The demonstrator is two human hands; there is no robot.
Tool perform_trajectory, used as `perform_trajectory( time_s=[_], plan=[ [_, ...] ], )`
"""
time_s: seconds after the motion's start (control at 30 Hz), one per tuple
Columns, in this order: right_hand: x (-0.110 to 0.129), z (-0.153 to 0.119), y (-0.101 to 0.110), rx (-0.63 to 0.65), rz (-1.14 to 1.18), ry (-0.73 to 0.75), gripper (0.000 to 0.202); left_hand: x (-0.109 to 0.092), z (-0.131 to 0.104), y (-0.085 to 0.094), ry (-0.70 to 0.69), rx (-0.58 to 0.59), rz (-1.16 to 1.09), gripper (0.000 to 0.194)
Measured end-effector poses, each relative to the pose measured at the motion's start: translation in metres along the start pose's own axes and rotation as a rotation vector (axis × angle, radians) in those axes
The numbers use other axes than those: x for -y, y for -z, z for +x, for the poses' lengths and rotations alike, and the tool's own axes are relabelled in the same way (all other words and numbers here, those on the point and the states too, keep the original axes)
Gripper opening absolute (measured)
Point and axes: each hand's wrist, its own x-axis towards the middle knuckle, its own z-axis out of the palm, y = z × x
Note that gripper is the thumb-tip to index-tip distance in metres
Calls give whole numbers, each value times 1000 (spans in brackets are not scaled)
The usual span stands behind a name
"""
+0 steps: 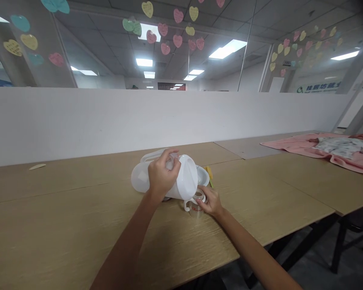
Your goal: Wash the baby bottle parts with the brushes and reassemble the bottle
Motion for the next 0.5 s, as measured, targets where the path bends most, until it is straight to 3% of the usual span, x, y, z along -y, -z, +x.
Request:
perform_trajectory(
  time_s=[0.17, 0.3, 0.4, 0.5],
  plan=[
    [0, 1, -1, -18, -32, 16, 37, -1, 0, 1, 3, 3, -47, 25],
    [1, 2, 1, -25, -31, 10, 32, 9, 10, 14, 21, -32, -97, 24],
    [2, 2, 2, -33, -43, 24, 28, 30, 24, 36, 149, -196, -205, 25],
    [3, 3, 2, -18, -64, 34, 26, 61, 38, 63, 305, -517, -236, 27]
  ],
)
